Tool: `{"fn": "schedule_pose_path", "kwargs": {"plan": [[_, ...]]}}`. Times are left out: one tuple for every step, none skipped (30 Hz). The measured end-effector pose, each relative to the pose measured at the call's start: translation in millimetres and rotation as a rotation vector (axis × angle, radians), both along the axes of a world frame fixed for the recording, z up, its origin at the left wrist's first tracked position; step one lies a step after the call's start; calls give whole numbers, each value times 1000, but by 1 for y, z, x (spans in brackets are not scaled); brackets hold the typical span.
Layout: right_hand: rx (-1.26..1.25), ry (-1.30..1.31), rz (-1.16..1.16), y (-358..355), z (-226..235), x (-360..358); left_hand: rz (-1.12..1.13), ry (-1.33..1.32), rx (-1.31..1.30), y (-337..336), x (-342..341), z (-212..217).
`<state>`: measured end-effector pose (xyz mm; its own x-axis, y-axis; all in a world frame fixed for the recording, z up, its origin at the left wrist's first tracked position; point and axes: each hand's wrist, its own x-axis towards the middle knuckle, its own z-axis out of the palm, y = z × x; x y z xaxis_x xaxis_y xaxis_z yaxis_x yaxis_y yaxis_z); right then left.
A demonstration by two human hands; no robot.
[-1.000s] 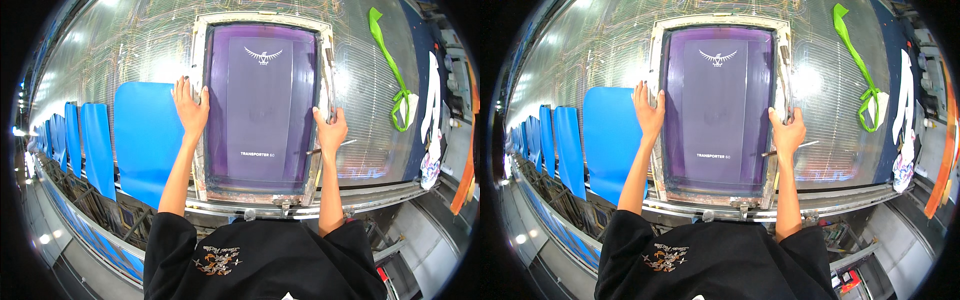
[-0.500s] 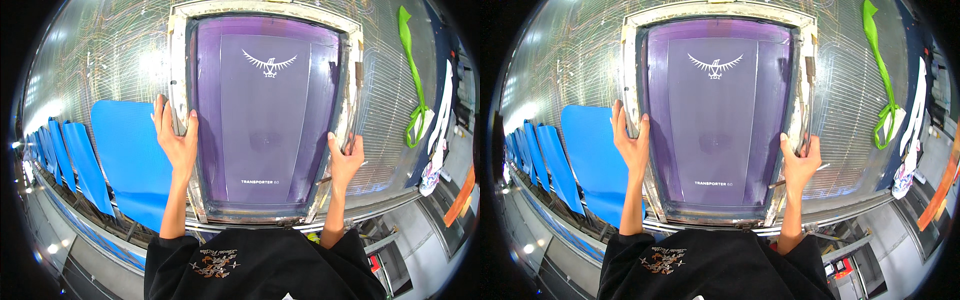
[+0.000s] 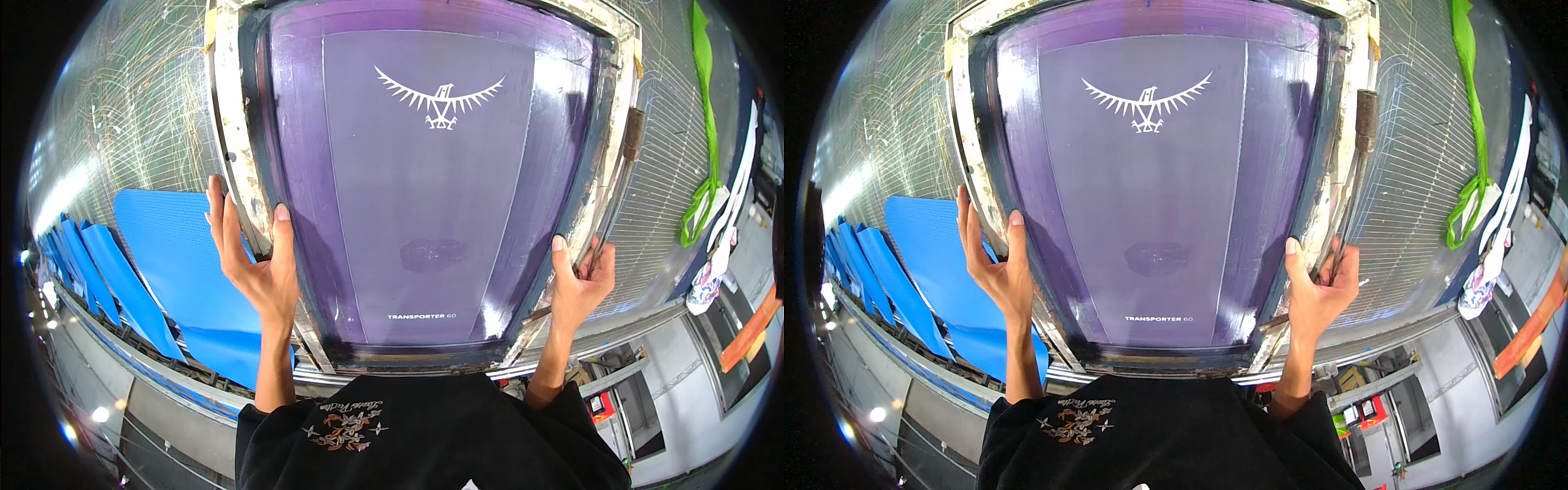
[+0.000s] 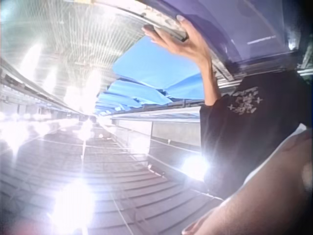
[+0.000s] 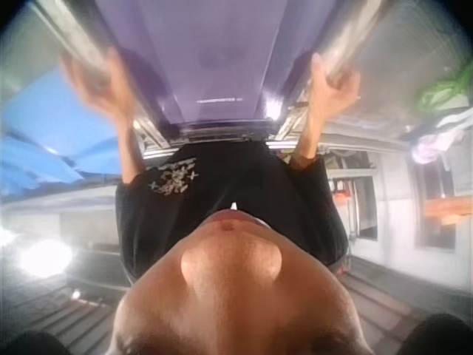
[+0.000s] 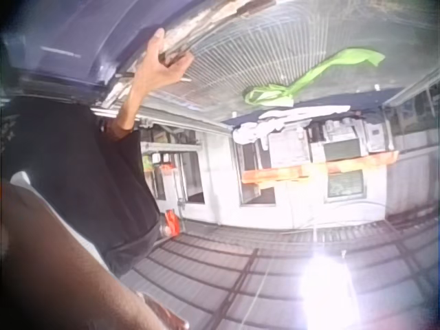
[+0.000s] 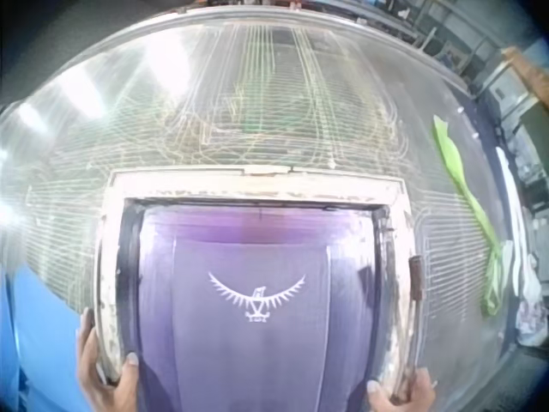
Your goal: The person places a purple frame onto a metal rack, uses a screwdriver to tighten screws on the frame, and then places a white template on the rack. The person continues to adjust and secure the frame using the screwdriver.
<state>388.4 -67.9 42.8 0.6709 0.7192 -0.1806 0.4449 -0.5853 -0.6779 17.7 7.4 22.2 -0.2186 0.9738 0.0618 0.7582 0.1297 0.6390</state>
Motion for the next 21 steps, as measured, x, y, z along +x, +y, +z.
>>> {"fn": "schedule_pose_path", "kwargs": {"plan": [[0, 2, 4, 1, 0, 0, 1, 5, -2, 0, 0, 0], [0, 4, 9, 1, 1, 0, 2, 11, -4, 0, 0, 1], [1, 6, 12, 2, 1, 0, 2, 16, -4, 1, -1, 0], [1, 7, 11, 2, 1, -1, -7, 12, 11, 0, -1, 0], [1, 9, 10, 2, 1, -1, -15, 8, 26, -1, -3, -2], [3, 9, 10, 1, 1, -1, -23, 3, 44, -2, -3, -2], [0, -1, 9, 1, 1, -1, -26, 31, 19, -2, -2, -1], [-1, -10, 8, 0, 1, -1, -28, 58, -3, -3, -1, 1], [4, -18, 4, -1, 0, -2, -34, 88, -19, -3, 1, 3], [-22, -16, -2, 0, 3, -1, -44, 84, 4, 0, 1, 6], [-46, -13, -8, -10, 3, 1, -55, 82, 29, -5, 2, 3], [-16, -5, -13, -5, 2, 3, -35, 120, 77, -6, 1, 6], [8, -5, -16, -6, 3, 6, -64, 140, 112, -5, 0, 5], [22, -21, 22, 0, 14, 5, -48, 166, 114, -8, -2, 10], [52, -30, 32, -3, 20, 9, -41, 175, 93, -10, -1, 16], [103, -18, 35, 3, 20, 7, 9, 116, 69, -6, 3, 21], [85, -27, 40, 9, 20, 5, 55, 76, 115, -2, 6, 22], [95, -46, 45, 3, 12, 9, 42, 80, 162, -1, 10, 23], [86, -87, 43, 0, 18, 13, -13, 98, 222, 5, 16, 26], [131, -73, -2, 5, 21, 17, -67, 119, 280, 14, 22, 32], [121, -33, -5, -5, 28, 11, -87, 166, 279, -5, 13, 39]]}}
